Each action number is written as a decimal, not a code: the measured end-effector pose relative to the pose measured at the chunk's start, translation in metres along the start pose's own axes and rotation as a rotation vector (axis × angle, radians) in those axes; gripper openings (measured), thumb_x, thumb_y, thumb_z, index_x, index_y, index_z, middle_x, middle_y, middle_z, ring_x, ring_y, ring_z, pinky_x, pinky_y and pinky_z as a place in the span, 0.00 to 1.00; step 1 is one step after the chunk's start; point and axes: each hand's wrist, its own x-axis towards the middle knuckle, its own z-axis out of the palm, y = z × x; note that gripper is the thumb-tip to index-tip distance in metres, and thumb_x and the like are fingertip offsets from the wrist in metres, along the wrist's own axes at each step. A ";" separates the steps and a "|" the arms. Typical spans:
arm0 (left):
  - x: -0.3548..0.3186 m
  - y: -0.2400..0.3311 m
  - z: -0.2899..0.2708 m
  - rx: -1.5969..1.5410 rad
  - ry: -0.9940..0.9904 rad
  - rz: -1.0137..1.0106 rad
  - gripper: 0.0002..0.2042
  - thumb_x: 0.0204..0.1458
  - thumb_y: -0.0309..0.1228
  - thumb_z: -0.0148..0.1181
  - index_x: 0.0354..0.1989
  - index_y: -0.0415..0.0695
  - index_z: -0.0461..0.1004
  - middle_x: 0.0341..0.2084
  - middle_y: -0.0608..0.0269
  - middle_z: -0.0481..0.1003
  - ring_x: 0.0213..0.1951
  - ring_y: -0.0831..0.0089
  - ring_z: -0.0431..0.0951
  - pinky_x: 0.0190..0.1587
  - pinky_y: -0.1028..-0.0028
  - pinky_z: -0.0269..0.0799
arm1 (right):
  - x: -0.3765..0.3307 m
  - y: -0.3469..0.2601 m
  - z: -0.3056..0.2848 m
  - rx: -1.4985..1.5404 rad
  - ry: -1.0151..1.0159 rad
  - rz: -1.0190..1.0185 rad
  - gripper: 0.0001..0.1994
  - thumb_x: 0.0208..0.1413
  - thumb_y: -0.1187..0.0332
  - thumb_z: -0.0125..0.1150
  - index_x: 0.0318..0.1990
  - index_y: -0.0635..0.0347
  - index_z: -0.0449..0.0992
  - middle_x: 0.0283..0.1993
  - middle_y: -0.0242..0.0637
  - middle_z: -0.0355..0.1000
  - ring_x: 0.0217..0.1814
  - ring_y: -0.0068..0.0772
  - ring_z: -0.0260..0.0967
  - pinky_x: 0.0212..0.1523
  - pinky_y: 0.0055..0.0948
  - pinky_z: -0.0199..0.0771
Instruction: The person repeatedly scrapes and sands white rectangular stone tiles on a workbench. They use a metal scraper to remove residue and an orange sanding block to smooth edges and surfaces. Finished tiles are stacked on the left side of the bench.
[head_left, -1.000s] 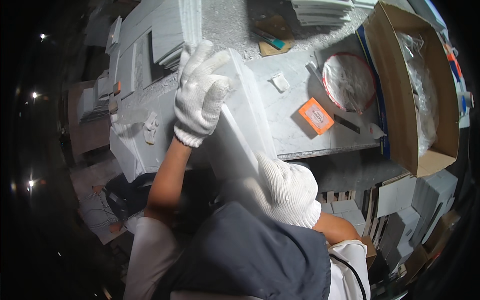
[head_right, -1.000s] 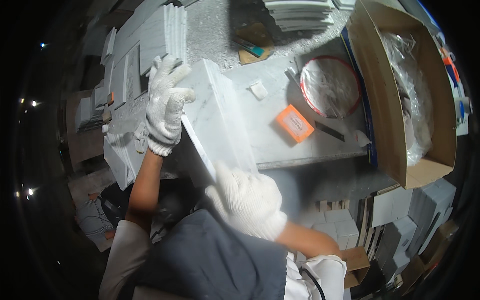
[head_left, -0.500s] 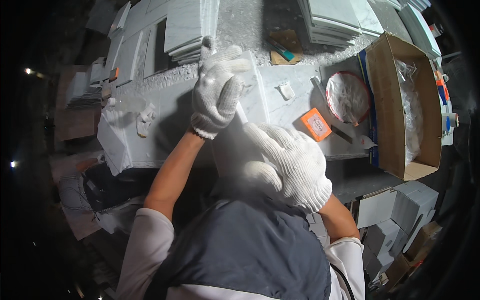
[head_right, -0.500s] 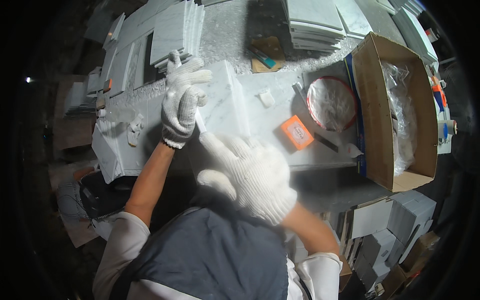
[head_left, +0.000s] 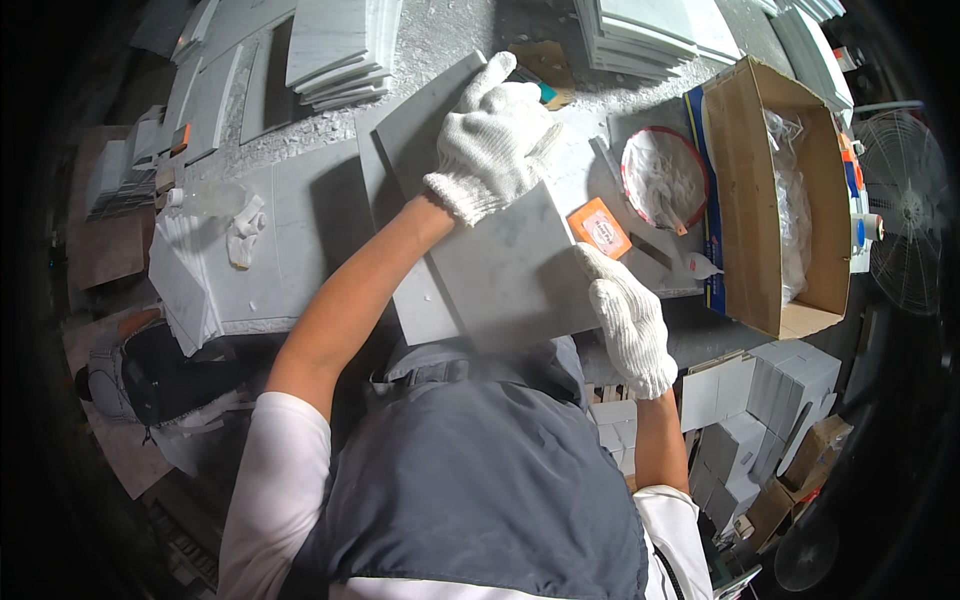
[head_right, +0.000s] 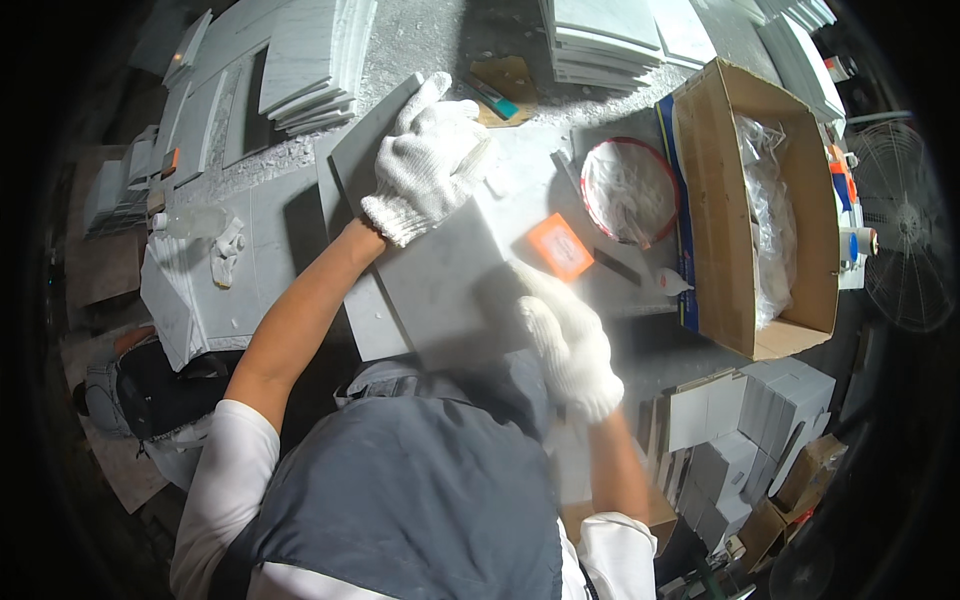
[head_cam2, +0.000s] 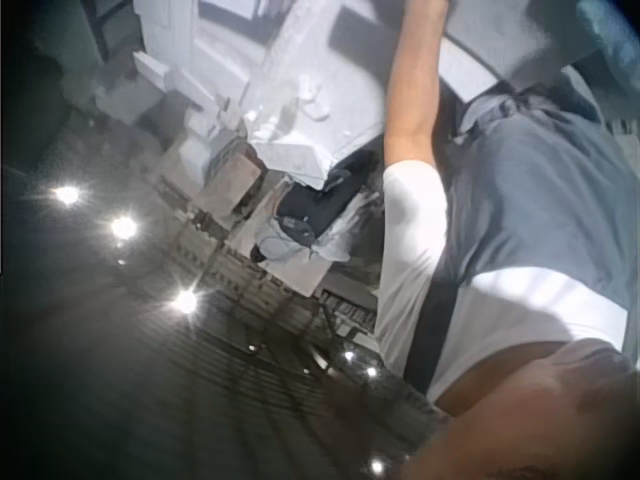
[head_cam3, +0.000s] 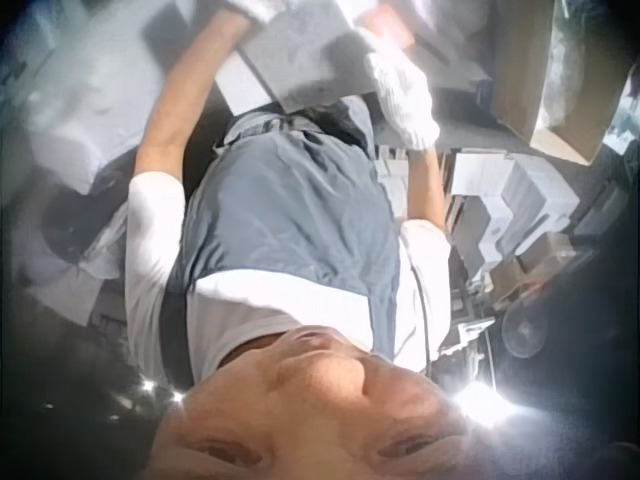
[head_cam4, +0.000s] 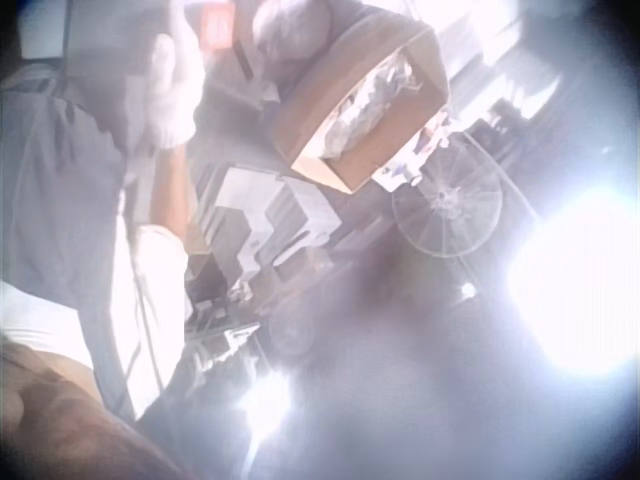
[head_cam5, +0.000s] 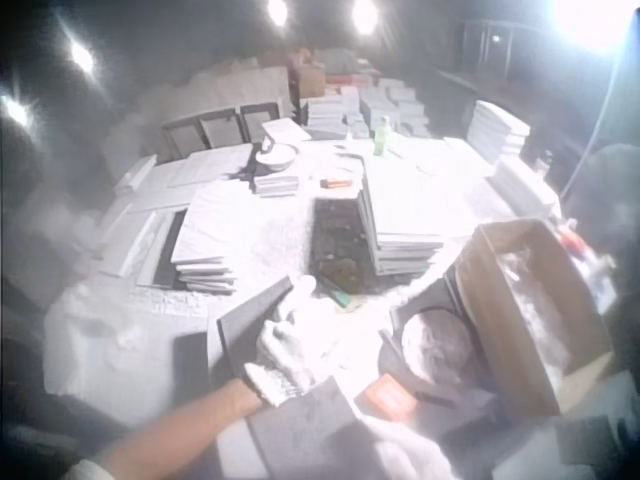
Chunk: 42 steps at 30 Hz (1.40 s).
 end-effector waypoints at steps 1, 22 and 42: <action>0.000 0.000 0.004 0.033 -0.020 0.020 0.14 0.53 0.46 0.66 0.39 0.50 0.85 0.47 0.55 0.79 0.68 0.50 0.66 0.70 0.58 0.61 | -0.001 0.006 0.000 0.055 0.019 -0.019 0.25 0.71 0.57 0.53 0.65 0.71 0.71 0.64 0.47 0.73 0.67 0.34 0.69 0.68 0.34 0.64; -0.045 -0.023 -0.080 -1.388 0.125 -0.468 0.17 0.63 0.32 0.55 0.55 0.32 0.72 0.45 0.52 0.80 0.44 0.74 0.77 0.42 0.74 0.80 | 0.023 0.033 0.013 0.062 0.251 -0.056 0.16 0.67 0.74 0.58 0.60 0.68 0.76 0.52 0.38 0.79 0.54 0.25 0.75 0.57 0.23 0.73; -0.089 -0.031 -0.109 -0.714 0.289 -0.554 0.14 0.65 0.35 0.53 0.48 0.35 0.77 0.51 0.60 0.78 0.41 0.78 0.78 0.37 0.79 0.77 | 0.006 0.062 0.018 -0.006 0.444 0.068 0.13 0.62 0.74 0.64 0.53 0.65 0.78 0.51 0.38 0.79 0.54 0.28 0.75 0.60 0.26 0.71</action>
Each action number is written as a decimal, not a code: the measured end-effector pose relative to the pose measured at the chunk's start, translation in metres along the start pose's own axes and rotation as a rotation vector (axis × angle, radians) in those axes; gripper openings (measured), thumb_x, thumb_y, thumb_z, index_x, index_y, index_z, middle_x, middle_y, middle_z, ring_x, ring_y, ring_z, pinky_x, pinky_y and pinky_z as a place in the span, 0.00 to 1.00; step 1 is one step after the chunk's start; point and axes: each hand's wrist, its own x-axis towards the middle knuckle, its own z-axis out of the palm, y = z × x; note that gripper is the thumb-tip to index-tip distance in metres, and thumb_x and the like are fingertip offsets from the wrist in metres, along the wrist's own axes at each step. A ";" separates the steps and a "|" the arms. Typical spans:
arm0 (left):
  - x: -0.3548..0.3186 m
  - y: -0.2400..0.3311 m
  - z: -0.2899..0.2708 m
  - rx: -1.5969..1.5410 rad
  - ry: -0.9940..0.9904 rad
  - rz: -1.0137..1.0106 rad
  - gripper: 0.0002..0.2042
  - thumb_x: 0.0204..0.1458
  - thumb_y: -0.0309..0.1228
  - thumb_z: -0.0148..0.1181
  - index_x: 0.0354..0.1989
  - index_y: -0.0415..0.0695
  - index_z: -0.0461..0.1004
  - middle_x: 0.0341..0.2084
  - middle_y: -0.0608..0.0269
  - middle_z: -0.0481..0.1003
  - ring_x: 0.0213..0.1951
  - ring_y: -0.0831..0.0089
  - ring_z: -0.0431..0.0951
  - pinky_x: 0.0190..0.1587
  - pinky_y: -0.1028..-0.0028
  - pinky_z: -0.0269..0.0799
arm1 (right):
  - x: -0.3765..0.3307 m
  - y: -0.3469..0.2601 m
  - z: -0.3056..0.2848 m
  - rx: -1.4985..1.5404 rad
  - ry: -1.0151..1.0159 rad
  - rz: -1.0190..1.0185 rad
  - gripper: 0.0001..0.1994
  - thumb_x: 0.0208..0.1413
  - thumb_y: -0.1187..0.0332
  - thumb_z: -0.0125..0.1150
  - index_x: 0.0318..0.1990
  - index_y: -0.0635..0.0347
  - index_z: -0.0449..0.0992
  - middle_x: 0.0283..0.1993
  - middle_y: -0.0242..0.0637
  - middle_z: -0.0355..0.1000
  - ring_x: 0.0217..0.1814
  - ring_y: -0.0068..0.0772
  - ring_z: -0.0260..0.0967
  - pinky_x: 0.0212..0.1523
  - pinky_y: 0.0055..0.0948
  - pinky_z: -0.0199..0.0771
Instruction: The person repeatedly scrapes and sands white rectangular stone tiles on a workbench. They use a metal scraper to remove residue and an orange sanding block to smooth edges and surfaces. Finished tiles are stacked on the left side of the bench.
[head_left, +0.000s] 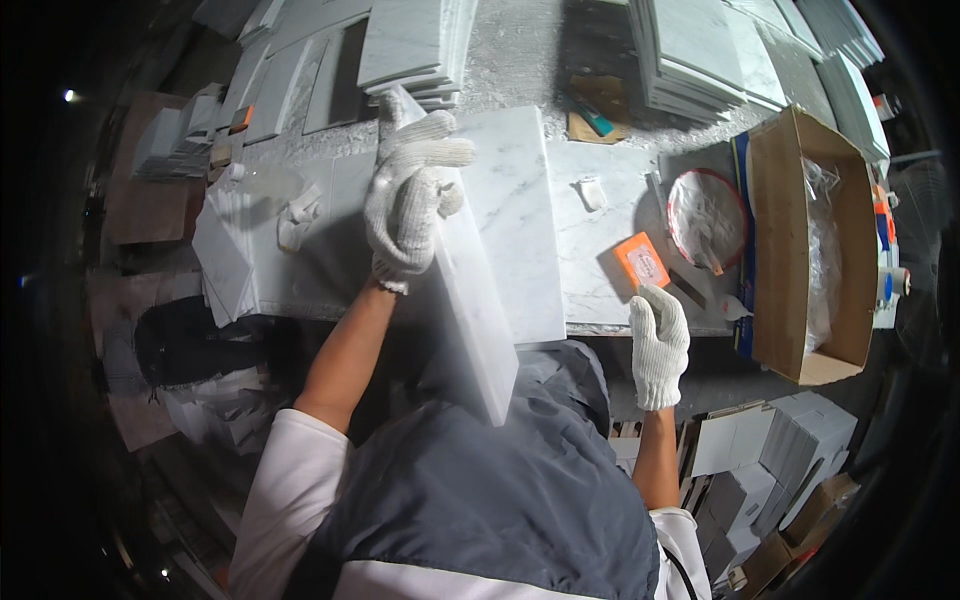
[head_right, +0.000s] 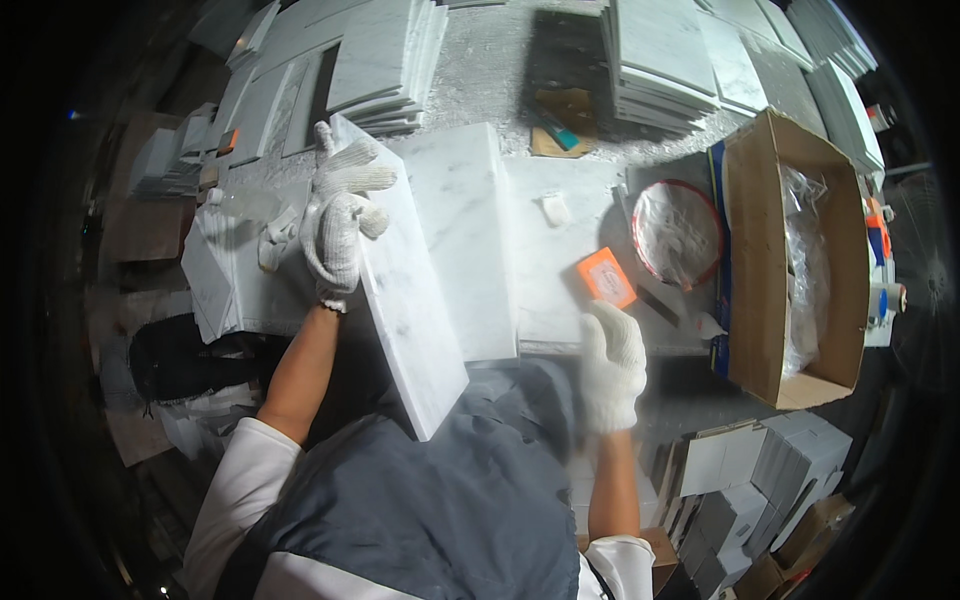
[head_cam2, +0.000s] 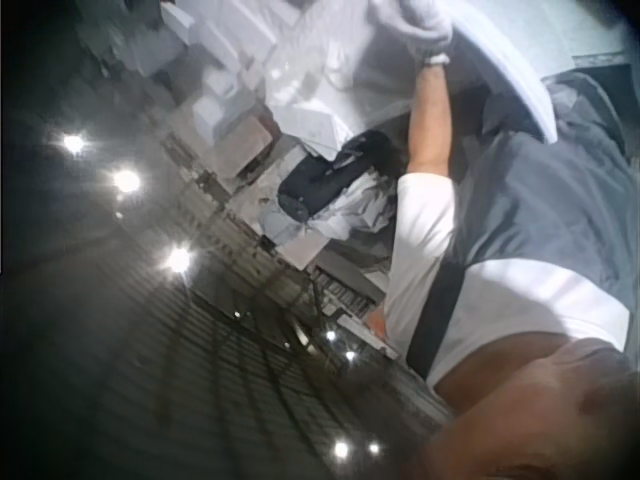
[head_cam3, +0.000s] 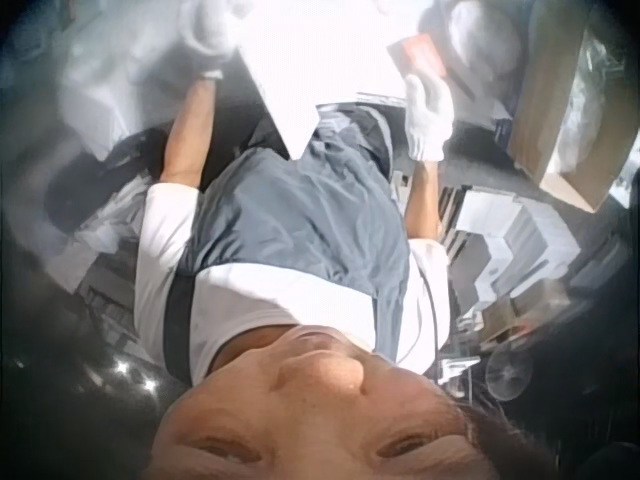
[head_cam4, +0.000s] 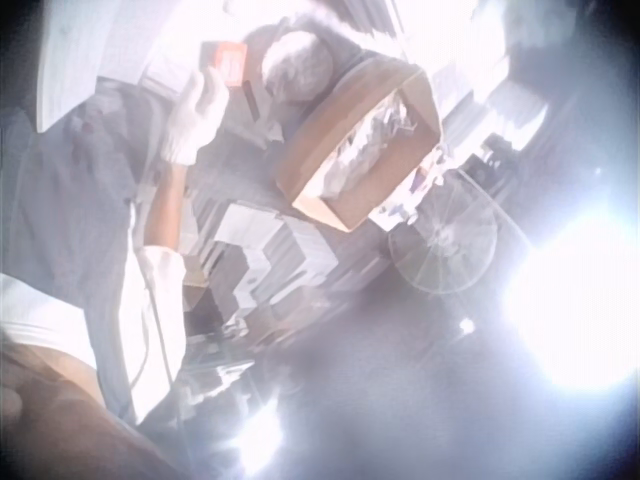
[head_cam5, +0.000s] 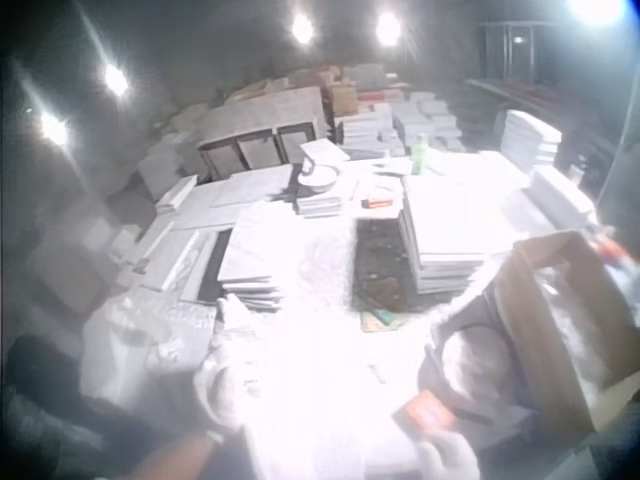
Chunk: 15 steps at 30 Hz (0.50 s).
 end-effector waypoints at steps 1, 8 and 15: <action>-0.001 -0.005 -0.002 0.079 0.022 0.009 0.15 0.65 0.35 0.54 0.48 0.35 0.77 0.49 0.59 0.78 0.41 0.77 0.79 0.38 0.78 0.77 | -0.001 0.001 -0.005 -0.001 0.035 -0.045 0.13 0.62 0.73 0.65 0.53 0.65 0.78 0.51 0.38 0.79 0.54 0.28 0.75 0.59 0.26 0.71; 0.020 -0.001 0.000 0.023 -0.141 0.194 0.19 0.64 0.41 0.56 0.46 0.33 0.77 0.51 0.51 0.77 0.36 0.75 0.80 0.35 0.77 0.77 | 0.023 0.000 -0.060 -0.464 0.465 -0.401 0.13 0.62 0.67 0.69 0.50 0.63 0.79 0.46 0.35 0.79 0.46 0.23 0.77 0.49 0.25 0.78; 0.036 0.018 0.034 0.045 -0.234 0.114 0.16 0.62 0.35 0.60 0.47 0.34 0.81 0.56 0.44 0.75 0.60 0.63 0.72 0.62 0.63 0.67 | 0.066 -0.004 -0.063 -1.042 0.417 -0.219 0.22 0.58 0.54 0.68 0.59 0.39 0.74 0.54 0.34 0.74 0.45 0.45 0.80 0.42 0.44 0.82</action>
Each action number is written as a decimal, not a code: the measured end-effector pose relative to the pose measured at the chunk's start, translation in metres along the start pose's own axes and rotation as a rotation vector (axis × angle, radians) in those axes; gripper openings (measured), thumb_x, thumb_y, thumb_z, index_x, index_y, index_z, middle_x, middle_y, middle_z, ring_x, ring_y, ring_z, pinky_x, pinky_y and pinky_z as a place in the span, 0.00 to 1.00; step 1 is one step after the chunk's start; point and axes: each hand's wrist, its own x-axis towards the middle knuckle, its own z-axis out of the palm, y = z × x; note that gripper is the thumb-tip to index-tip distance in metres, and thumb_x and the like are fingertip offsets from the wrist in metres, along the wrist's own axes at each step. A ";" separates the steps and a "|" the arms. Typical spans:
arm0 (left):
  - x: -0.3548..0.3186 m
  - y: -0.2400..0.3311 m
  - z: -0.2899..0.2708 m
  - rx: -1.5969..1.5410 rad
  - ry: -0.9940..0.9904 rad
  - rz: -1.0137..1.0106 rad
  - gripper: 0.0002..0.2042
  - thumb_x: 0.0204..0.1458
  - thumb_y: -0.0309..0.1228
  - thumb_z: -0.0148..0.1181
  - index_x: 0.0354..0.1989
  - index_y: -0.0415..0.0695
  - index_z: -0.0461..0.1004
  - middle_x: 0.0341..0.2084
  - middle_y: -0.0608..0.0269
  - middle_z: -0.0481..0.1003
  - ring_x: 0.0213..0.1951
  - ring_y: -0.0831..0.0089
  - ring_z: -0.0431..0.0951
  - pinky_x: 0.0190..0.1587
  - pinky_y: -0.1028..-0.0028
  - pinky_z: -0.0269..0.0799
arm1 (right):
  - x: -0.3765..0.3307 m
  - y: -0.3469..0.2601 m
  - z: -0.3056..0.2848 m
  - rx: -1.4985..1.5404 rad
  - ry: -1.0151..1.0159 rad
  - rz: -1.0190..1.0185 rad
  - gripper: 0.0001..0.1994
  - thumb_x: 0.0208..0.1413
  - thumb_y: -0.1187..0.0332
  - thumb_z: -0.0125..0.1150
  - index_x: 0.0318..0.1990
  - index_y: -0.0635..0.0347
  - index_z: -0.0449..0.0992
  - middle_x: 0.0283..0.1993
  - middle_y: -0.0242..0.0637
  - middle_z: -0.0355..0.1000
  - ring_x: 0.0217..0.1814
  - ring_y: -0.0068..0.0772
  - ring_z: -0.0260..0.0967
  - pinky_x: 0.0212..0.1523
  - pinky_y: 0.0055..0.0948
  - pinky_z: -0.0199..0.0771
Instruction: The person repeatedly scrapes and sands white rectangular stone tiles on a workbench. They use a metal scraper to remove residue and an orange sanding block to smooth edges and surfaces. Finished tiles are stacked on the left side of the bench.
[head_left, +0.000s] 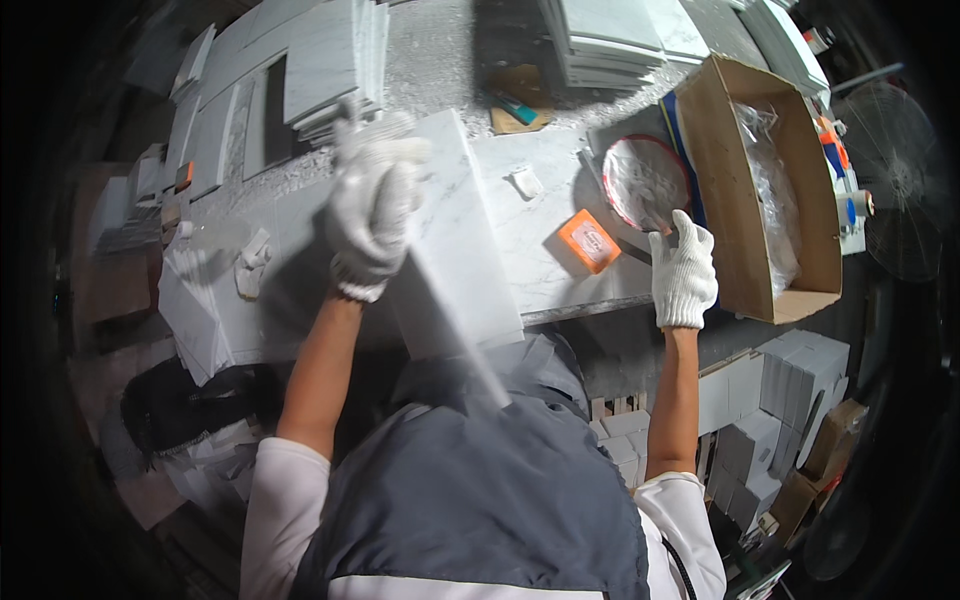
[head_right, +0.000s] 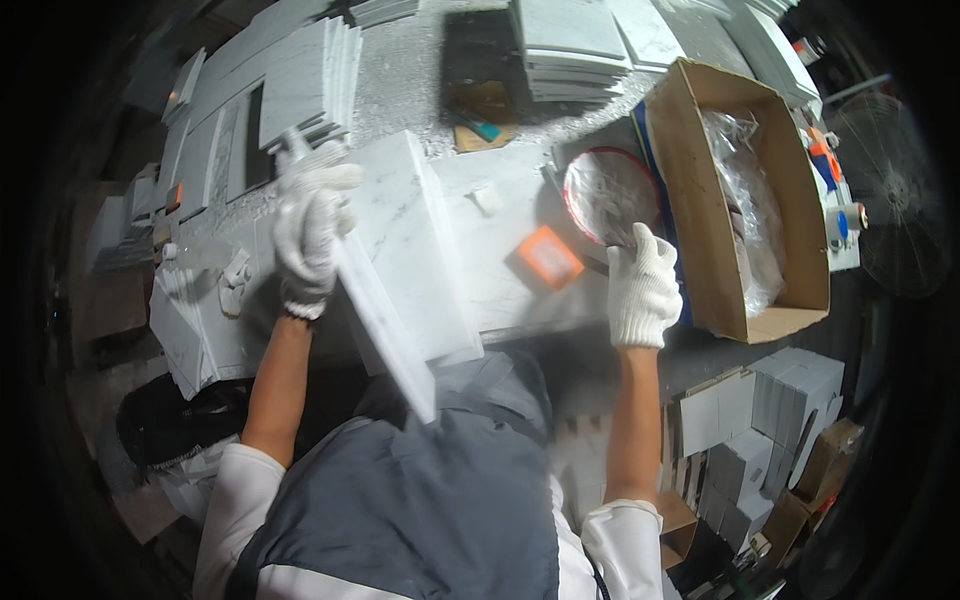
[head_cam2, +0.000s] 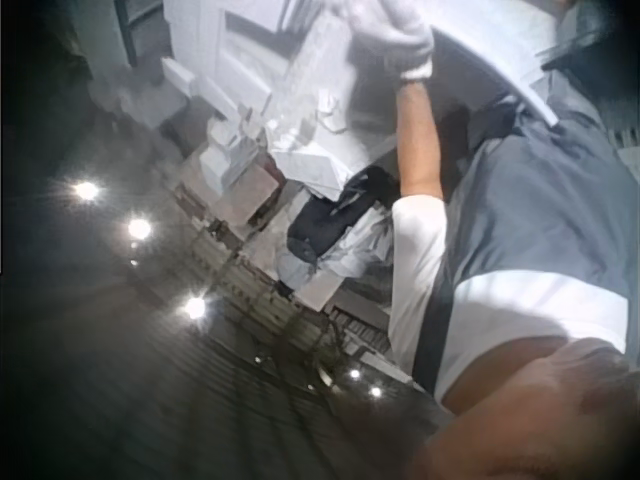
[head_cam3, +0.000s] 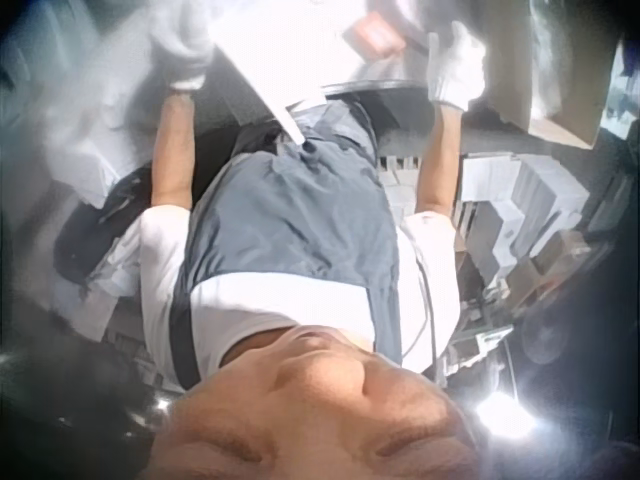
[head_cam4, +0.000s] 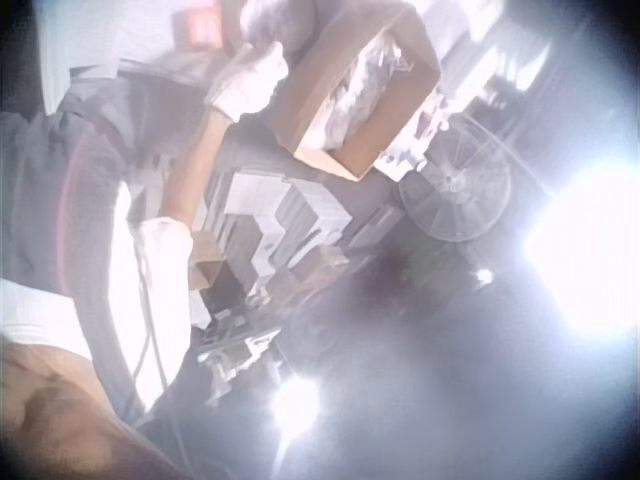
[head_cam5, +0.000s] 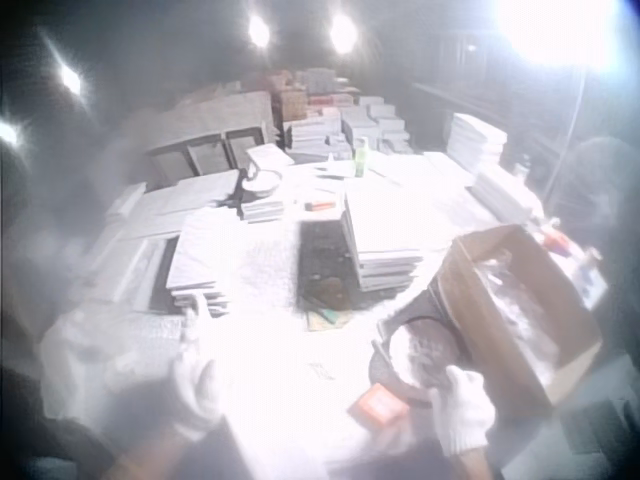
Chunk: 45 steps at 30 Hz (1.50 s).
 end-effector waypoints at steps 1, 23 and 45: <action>0.000 -0.002 0.008 -0.009 0.056 -0.066 0.15 0.60 0.34 0.61 0.46 0.34 0.82 0.60 0.43 0.73 0.68 0.59 0.66 0.71 0.59 0.60 | 0.005 -0.001 0.005 -0.030 -0.030 -0.004 0.21 0.58 0.53 0.67 0.58 0.39 0.74 0.54 0.35 0.74 0.46 0.46 0.80 0.43 0.44 0.81; 0.025 -0.015 0.038 0.402 -0.054 0.399 0.07 0.55 0.31 0.62 0.34 0.42 0.84 0.37 0.52 0.82 0.57 0.50 0.76 0.75 0.51 0.52 | -0.001 -0.108 -0.076 1.318 -0.782 -0.068 0.14 0.64 0.73 0.58 0.55 0.65 0.80 0.38 0.34 0.79 0.32 0.17 0.74 0.30 0.19 0.77; 0.005 -0.024 -0.020 0.328 -0.218 0.310 0.32 0.52 0.30 0.73 0.64 0.31 0.68 0.64 0.48 0.70 0.67 0.58 0.68 0.73 0.63 0.59 | 0.033 -0.181 -0.067 1.054 -0.796 -0.937 0.15 0.58 0.74 0.68 0.53 0.59 0.83 0.47 0.35 0.83 0.50 0.30 0.79 0.54 0.30 0.77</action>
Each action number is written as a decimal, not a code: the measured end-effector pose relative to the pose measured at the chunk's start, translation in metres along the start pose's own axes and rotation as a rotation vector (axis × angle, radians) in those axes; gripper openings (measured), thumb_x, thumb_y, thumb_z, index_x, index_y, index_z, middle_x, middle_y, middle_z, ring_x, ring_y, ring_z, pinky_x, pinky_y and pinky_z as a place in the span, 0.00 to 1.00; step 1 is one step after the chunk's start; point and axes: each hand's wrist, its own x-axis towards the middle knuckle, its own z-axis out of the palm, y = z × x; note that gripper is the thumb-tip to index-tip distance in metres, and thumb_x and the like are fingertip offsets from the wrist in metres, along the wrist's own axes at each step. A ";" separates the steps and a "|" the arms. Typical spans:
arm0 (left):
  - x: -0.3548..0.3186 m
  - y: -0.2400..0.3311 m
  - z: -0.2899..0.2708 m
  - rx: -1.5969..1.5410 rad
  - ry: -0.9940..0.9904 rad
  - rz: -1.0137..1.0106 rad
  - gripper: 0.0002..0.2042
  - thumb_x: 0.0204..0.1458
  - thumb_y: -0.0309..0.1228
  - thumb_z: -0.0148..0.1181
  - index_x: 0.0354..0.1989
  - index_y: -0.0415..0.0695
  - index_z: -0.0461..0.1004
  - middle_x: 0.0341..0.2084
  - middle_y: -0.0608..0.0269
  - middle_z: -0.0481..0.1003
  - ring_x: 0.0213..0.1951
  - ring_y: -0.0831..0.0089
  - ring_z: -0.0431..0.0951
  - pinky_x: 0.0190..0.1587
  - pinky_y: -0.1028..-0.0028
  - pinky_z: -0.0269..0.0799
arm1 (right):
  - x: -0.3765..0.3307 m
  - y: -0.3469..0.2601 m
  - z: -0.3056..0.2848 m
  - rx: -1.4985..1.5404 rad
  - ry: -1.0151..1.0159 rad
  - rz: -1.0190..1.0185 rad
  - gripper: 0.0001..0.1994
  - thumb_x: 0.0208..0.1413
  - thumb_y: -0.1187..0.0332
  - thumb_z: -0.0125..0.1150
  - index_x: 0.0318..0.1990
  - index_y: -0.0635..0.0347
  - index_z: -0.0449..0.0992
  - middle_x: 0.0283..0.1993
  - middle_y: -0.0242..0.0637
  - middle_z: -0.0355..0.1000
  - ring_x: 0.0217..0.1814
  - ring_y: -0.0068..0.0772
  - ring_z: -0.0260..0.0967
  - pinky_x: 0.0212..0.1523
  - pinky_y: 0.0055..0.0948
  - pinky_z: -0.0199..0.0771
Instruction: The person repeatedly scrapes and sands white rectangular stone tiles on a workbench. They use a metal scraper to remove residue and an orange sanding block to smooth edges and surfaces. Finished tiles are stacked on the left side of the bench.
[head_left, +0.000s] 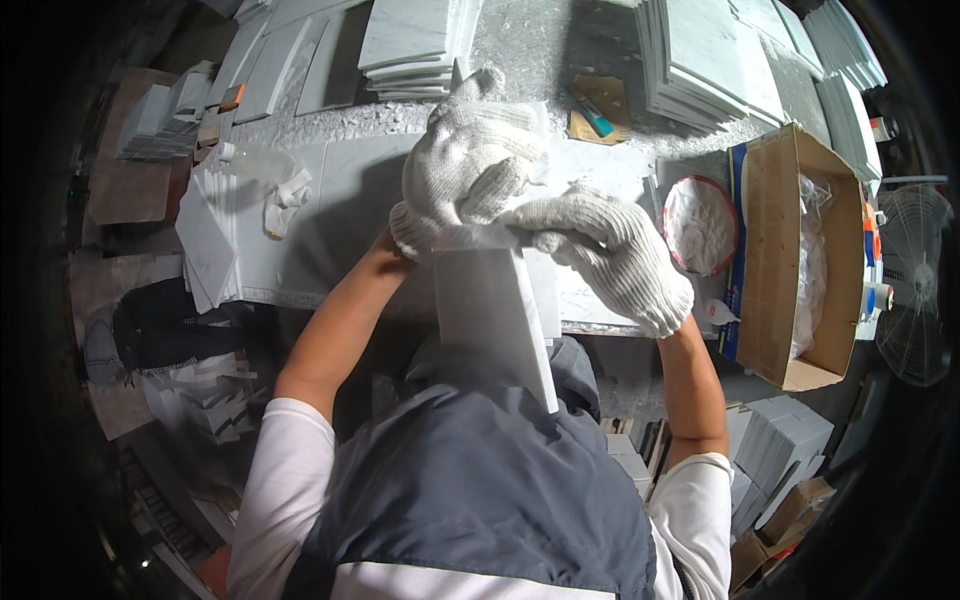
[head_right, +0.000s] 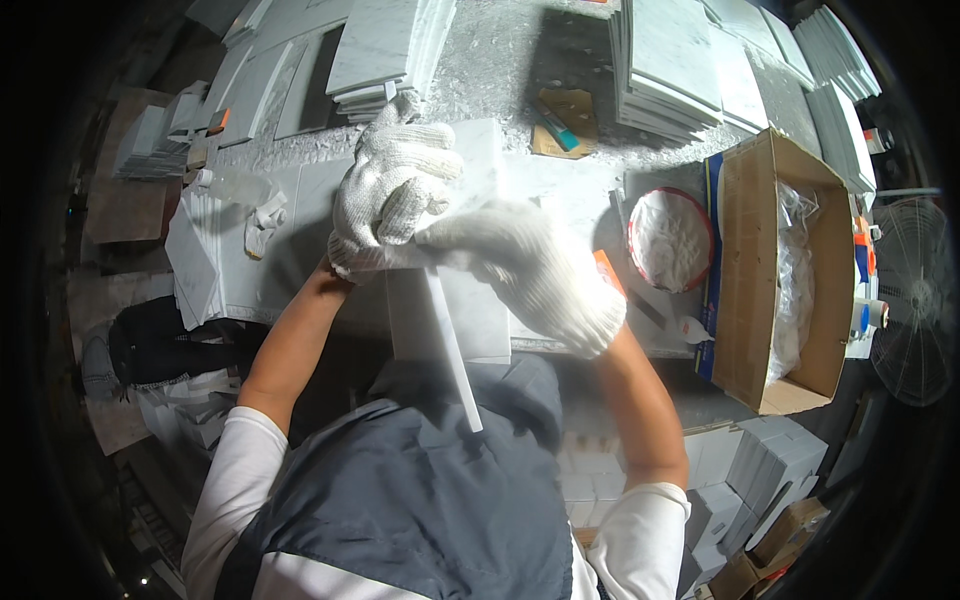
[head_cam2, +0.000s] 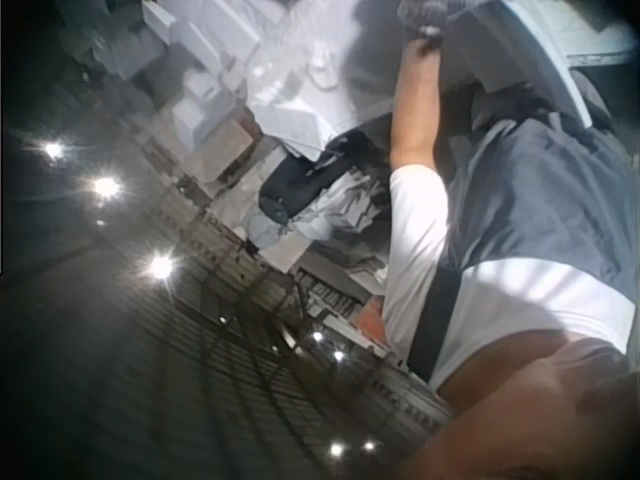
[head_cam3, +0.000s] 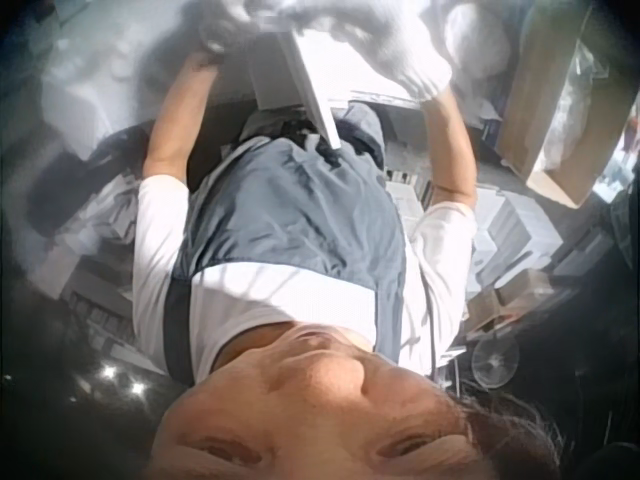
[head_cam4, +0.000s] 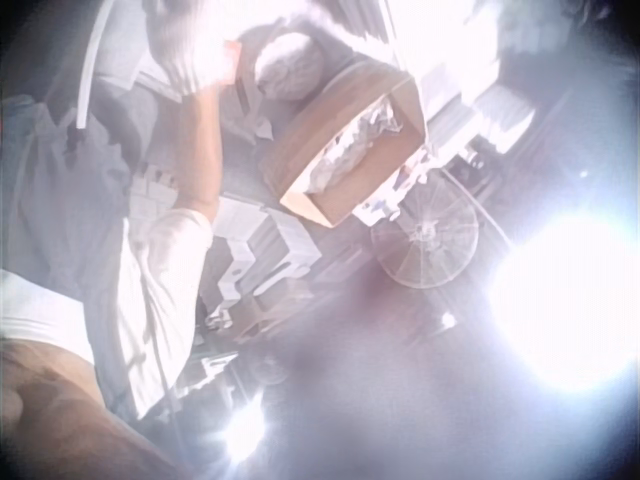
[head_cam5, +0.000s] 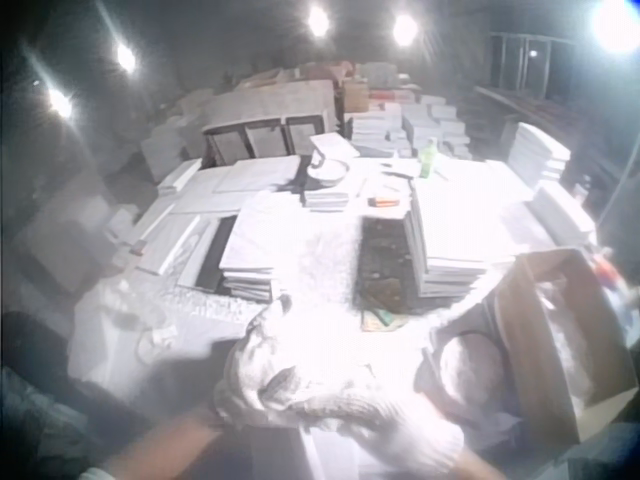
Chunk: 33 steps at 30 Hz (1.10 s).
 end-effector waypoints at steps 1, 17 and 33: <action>0.002 0.000 -0.004 0.058 -0.060 0.073 0.31 0.53 0.30 0.71 0.63 0.31 0.68 0.62 0.49 0.71 0.67 0.58 0.69 0.73 0.62 0.59 | -0.002 0.000 0.000 -0.026 -0.005 -0.014 0.15 0.58 0.73 0.68 0.53 0.59 0.83 0.47 0.35 0.83 0.49 0.30 0.79 0.54 0.29 0.77; -0.002 0.012 0.007 -0.542 0.061 -0.360 0.32 0.60 0.31 0.65 0.70 0.34 0.59 0.66 0.47 0.67 0.66 0.62 0.69 0.69 0.62 0.66 | -0.017 -0.001 0.012 0.079 0.074 0.059 0.15 0.61 0.70 0.67 0.54 0.60 0.83 0.42 0.34 0.83 0.43 0.20 0.77 0.46 0.23 0.77; 0.008 0.023 0.006 0.107 0.129 -0.027 0.08 0.61 0.34 0.60 0.42 0.43 0.79 0.47 0.58 0.80 0.55 0.61 0.78 0.64 0.62 0.67 | -0.028 -0.006 0.022 0.157 0.105 0.142 0.14 0.57 0.68 0.69 0.50 0.59 0.85 0.39 0.35 0.83 0.39 0.27 0.77 0.42 0.27 0.76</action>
